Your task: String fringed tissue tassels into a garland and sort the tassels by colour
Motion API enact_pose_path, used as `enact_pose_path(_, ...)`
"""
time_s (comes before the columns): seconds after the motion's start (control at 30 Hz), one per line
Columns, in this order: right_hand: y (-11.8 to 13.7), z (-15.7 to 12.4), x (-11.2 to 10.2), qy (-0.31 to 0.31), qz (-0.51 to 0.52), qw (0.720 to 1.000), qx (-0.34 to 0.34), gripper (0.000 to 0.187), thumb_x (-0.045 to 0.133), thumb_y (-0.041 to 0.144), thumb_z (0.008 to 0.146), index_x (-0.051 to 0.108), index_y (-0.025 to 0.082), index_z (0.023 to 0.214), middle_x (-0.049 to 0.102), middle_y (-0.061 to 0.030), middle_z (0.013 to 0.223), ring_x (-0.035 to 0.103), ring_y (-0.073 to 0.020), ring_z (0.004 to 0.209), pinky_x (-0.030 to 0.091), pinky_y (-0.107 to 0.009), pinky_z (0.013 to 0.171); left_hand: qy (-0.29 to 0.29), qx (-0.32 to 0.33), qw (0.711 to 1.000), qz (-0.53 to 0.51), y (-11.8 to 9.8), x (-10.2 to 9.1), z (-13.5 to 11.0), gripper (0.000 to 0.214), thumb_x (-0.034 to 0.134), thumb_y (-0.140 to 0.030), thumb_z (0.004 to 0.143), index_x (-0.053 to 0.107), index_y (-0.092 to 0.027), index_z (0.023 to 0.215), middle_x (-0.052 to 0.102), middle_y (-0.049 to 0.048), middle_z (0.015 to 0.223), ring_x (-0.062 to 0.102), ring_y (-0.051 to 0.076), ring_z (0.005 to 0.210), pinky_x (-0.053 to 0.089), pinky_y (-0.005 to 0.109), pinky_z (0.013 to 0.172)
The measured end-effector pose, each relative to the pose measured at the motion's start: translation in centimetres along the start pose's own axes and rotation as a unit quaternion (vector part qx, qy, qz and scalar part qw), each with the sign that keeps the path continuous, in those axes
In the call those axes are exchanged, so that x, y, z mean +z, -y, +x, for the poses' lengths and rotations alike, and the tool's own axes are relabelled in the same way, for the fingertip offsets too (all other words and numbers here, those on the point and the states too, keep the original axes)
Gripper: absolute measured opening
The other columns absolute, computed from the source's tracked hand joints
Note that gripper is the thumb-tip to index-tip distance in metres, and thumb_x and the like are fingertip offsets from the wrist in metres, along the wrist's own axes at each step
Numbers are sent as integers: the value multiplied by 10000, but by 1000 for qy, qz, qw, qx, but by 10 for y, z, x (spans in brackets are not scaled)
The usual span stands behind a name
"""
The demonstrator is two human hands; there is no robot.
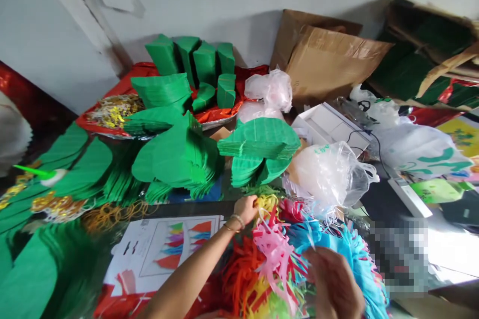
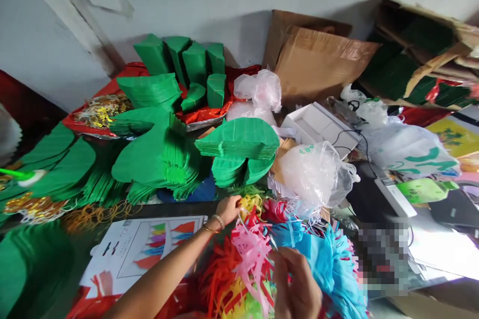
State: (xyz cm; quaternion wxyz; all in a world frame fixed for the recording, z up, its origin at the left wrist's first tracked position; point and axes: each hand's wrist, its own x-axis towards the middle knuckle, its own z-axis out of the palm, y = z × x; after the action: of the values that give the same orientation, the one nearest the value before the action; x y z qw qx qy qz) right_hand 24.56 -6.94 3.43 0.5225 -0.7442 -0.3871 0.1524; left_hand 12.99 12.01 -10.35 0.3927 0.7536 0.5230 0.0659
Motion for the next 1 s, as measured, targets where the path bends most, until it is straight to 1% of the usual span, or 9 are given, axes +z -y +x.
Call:
enact_pose_path(0.2, -7, 11, 44, 140, 71, 987, -11, 200, 593, 365, 886, 641, 172, 865, 605, -9, 674, 512, -113, 522, 422, -197, 460, -122, 92, 988, 27, 30, -55, -73, 378, 462, -48, 836, 620, -207, 1140, 721, 75, 1107, 679, 196, 1007, 512, 310, 898)
enact_pose_path(0.3, 10, 9, 50, 183, 89, 976, -72, 152, 550, 298, 910, 632, 184, 851, 654, -54, 842, 606, -158, 708, 485, -229, 603, -264, 309, 911, 67, 41, -70, -115, 401, 413, -25, 864, 605, -204, 1166, 724, 85, 1113, 687, 184, 1027, 553, 309, 891)
enact_pose_path(0.4, 31, 7, 56, 245, 69, 958, -130, 155, 537, 252, 910, 643, 190, 816, 647, -112, 1113, 638, -199, 885, 505, -267, 718, -325, 390, 858, 80, 37, -72, -140, 418, 438, -16, 872, 549, -182, 1239, 697, 123, 1176, 663, 197, 1091, 570, 302, 880)
enact_pose_path(0.47, 39, 4, 62, 278, 40, 948, -149, 165, 550, 240, 898, 652, 190, 778, 636, -118, 1165, 640, -206, 915, 504, -266, 726, -327, 389, 859, 62, 28, -72, -152, 453, 449, -3, 861, 516, -180, 1273, 675, 133, 1213, 639, 201, 1133, 563, 305, 898)
enact_pose_path(0.57, 41, -1, 70, 296, 14, 940, -168, 189, 529, 233, 902, 641, 190, 757, 686, -68, 885, 633, -174, 760, 483, -239, 650, -294, 360, 885, -23, 13, -76, -169, 410, 470, -96, 869, 509, -192, 1265, 623, 138, 1284, 573, 238, 1216, 518, 381, 968)
enact_pose_path(0.67, 39, -7, 74, 293, 16, 937, -191, 213, 482, 241, 923, 619, 190, 768, 636, -20, 693, 586, -152, 643, 461, -235, 616, -282, 254, 904, -196, 1, -88, -181, 220, 462, -307, 908, 572, -200, 1067, 578, 133, 1307, 516, 285, 1249, 468, 444, 996)
enact_pose_path(0.77, 43, -12, 75, 318, 45, 920, -224, 214, 471, 240, 927, 617, 189, 780, 647, -38, 743, 606, -162, 694, 474, -245, 649, -268, 129, 899, -322, -6, -100, -181, 201, 473, -370, 935, 594, -211, 942, 622, 93, 1175, 559, 243, 1147, 451, 385, 979)
enact_pose_path(0.87, 47, -14, 75, 339, 51, 904, -254, 217, 473, 242, 924, 639, 196, 793, 667, -52, 804, 626, -171, 739, 483, -254, 685, -182, 103, 896, -391, -11, -106, -174, 234, 608, -422, 864, 652, -204, 935, 624, 83, 1157, 549, 239, 1137, 420, 335, 991)
enact_pose_path(1.0, 42, -9, 58, 251, -31, 945, -209, 246, 495, 308, 928, 658, 205, 777, 675, -82, 998, 632, -159, 711, 479, -228, 581, -124, 91, 867, -475, -11, -107, -169, 291, 607, -464, 862, 647, -176, 847, 643, 64, 1019, 576, 202, 990, 441, 270, 869)
